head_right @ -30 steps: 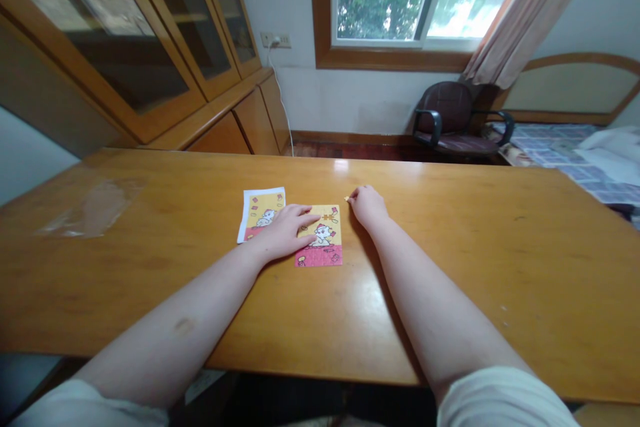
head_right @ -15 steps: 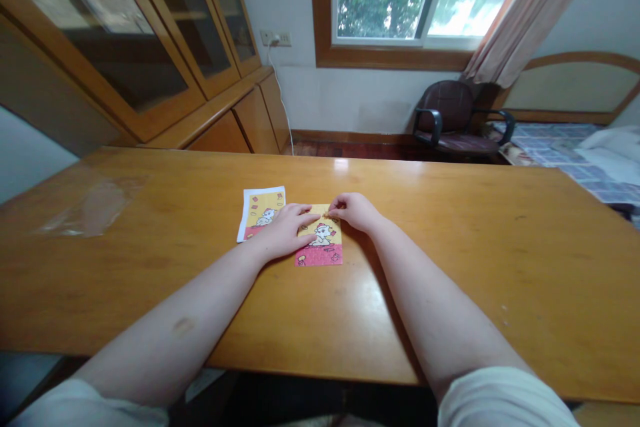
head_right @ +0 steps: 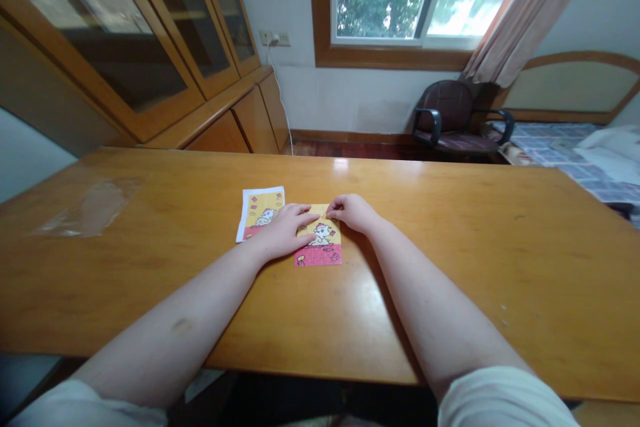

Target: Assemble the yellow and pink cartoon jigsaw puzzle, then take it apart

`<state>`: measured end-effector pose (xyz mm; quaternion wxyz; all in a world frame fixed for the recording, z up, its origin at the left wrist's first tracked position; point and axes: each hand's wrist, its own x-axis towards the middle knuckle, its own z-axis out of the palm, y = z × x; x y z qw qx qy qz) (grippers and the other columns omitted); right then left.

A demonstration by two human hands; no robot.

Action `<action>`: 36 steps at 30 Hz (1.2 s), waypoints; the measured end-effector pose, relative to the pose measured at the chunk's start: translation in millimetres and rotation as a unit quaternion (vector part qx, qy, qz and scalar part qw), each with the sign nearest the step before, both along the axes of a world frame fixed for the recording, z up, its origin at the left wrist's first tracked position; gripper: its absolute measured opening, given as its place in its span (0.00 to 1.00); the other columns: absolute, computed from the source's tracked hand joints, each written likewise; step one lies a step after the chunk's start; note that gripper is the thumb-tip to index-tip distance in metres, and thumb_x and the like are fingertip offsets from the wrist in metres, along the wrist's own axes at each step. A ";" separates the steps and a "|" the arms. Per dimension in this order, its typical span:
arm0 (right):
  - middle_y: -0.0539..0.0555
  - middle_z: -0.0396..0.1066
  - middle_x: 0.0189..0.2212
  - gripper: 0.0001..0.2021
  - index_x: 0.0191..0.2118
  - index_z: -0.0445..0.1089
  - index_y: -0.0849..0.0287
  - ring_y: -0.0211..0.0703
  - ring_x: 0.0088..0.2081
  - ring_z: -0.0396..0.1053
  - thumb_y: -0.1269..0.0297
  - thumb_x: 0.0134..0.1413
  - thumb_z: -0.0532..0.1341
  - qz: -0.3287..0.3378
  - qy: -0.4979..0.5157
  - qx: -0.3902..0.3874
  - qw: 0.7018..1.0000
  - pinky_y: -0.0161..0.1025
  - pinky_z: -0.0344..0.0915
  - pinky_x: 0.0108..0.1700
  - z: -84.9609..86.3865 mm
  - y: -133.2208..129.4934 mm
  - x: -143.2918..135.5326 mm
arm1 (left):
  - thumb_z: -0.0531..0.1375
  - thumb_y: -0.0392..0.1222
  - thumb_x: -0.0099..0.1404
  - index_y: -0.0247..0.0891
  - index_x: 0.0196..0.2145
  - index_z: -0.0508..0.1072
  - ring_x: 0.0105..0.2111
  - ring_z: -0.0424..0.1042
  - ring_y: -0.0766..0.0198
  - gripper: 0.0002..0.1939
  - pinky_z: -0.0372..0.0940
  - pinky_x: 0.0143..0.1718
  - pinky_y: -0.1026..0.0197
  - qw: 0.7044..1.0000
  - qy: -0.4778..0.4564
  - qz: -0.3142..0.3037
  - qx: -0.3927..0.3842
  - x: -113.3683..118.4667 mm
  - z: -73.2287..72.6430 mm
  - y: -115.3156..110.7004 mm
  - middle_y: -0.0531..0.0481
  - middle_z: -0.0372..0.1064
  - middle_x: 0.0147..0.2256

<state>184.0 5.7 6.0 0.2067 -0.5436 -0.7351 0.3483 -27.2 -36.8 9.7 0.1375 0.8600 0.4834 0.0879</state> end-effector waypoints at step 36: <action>0.49 0.72 0.25 0.05 0.30 0.75 0.60 0.35 0.27 0.66 0.65 0.44 0.67 -0.032 -0.026 0.039 0.998 0.31 0.60 0.29 -2.0 4.0 7.3 | 0.54 0.55 0.64 0.51 0.57 0.66 0.60 0.53 0.48 0.25 0.50 0.60 0.43 1.000 0.001 -0.006 0.000 0.7 -5.8 -0.6 0.45 0.55 0.61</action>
